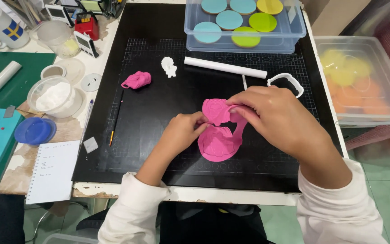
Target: Trimming and assembling decorative fondant pieces onto a circular base to create a character design.
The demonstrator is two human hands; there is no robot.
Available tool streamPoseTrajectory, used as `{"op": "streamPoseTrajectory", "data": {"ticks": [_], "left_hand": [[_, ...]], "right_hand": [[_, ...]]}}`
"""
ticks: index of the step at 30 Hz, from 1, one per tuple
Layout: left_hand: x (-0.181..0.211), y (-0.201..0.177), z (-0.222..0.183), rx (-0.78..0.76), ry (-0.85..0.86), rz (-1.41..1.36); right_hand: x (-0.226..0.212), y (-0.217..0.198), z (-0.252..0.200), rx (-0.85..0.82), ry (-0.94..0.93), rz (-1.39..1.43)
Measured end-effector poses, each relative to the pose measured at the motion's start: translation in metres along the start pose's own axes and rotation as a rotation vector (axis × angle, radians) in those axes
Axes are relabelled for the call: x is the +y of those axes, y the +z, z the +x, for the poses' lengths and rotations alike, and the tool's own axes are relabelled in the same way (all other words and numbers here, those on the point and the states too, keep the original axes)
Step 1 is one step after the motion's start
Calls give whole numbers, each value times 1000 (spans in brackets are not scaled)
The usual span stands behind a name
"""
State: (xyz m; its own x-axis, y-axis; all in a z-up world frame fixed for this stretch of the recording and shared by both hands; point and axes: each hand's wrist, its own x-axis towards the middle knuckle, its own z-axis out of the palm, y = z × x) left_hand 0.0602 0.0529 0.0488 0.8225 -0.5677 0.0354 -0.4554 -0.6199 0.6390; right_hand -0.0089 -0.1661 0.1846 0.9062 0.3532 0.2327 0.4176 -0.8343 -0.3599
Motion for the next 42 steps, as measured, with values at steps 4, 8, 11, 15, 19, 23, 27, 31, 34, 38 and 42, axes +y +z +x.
{"op": "streamPoseTrajectory", "data": {"ticks": [4, 8, 11, 15, 19, 23, 27, 31, 34, 38, 42], "left_hand": [[15, -11, -19, 22, 4, -104], [24, -25, -48, -54, 109, -313], [7, -13, -68, -68, 192, -507], [-38, 43, -89, -19, 280, -1263], [-13, 63, -106, 80, 93, -1661], [1, 62, -117, 50, -170, -2151], [-12, 47, -117, 210, -222, -2223], [-19, 39, -121, 442, -264, -2290], [-6, 38, -122, 612, -17, -2126], [29, 24, -120, 11, 482, -1042], [55, 46, -111, 276, 453, -11]], "right_hand": [[-17, -18, -9, 90, -142, -13], [-52, -42, -12, 42, -274, 49], [-77, -49, -3, 5, -314, 147], [-95, -39, 20, 193, -379, 209], [-92, 1, 32, 306, -383, 284], [-79, 67, 21, 261, -565, 188], [-78, 120, -27, -241, -627, 76], [-58, 158, -73, -275, -564, 392], [-41, 192, -85, 77, -188, 945], [-48, 177, -69, -279, 988, 2070], [-61, 149, -63, -398, 1112, 2321]]}}
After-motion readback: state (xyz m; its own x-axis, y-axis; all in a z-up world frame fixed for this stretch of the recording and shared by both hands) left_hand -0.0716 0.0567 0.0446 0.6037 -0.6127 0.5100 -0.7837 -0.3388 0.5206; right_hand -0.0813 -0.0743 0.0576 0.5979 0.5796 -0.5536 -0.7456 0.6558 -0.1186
